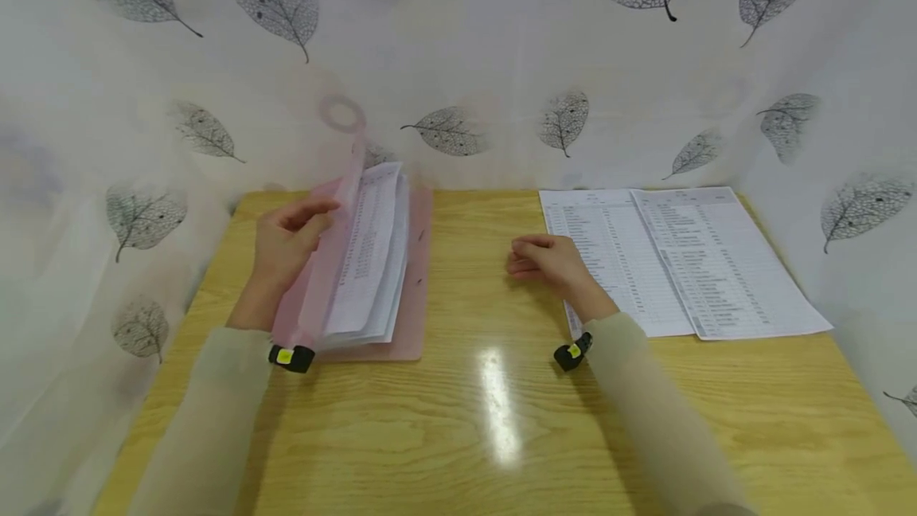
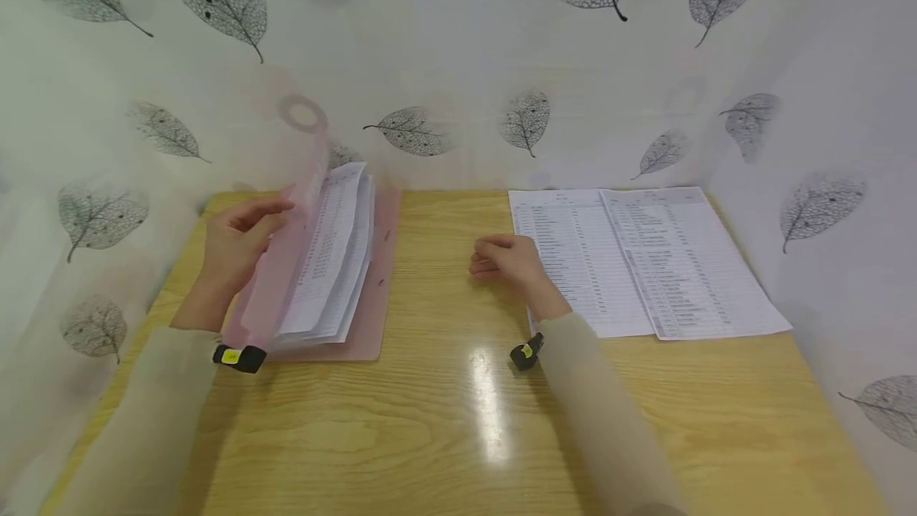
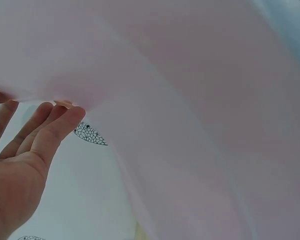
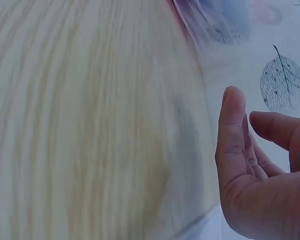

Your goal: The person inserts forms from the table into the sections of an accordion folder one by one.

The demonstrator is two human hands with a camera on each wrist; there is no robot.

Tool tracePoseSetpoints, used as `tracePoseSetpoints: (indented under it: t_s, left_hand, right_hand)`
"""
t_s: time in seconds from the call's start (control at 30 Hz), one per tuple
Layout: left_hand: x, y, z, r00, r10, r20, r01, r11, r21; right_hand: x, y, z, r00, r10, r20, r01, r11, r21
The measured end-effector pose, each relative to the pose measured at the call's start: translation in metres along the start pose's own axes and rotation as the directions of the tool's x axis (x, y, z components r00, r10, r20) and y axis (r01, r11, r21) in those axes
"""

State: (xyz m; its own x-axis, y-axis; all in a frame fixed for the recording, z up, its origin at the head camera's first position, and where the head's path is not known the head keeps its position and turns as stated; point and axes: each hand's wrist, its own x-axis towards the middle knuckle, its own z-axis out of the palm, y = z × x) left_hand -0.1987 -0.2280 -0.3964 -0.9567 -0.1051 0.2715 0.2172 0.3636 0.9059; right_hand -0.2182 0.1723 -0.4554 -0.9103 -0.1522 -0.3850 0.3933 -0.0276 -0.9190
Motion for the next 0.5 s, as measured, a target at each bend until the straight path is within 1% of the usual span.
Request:
tracePoseSetpoints:
  t_s: [0.2, 0.3, 0.5]
  left_hand:
    - [-0.001, 0.0, 0.0, 1.0, -0.008, -0.004, 0.008, 1.0, -0.004]
    - [-0.001, 0.001, 0.0, 1.0, -0.008, -0.005, 0.008, 1.0, -0.003]
    - [0.0, -0.001, 0.001, 1.0, 0.009, 0.001, -0.009, 1.0, -0.013]
  right_hand:
    - [-0.012, -0.006, -0.041, 0.998, -0.019, -0.057, 0.016, 0.998, -0.061]
    - [-0.018, -0.006, -0.06, 0.996, -0.013, -0.093, 0.004, 0.996, -0.092]
    - [-0.026, -0.006, -0.088, 0.989, 0.004, -0.145, -0.022, 0.992, -0.124]
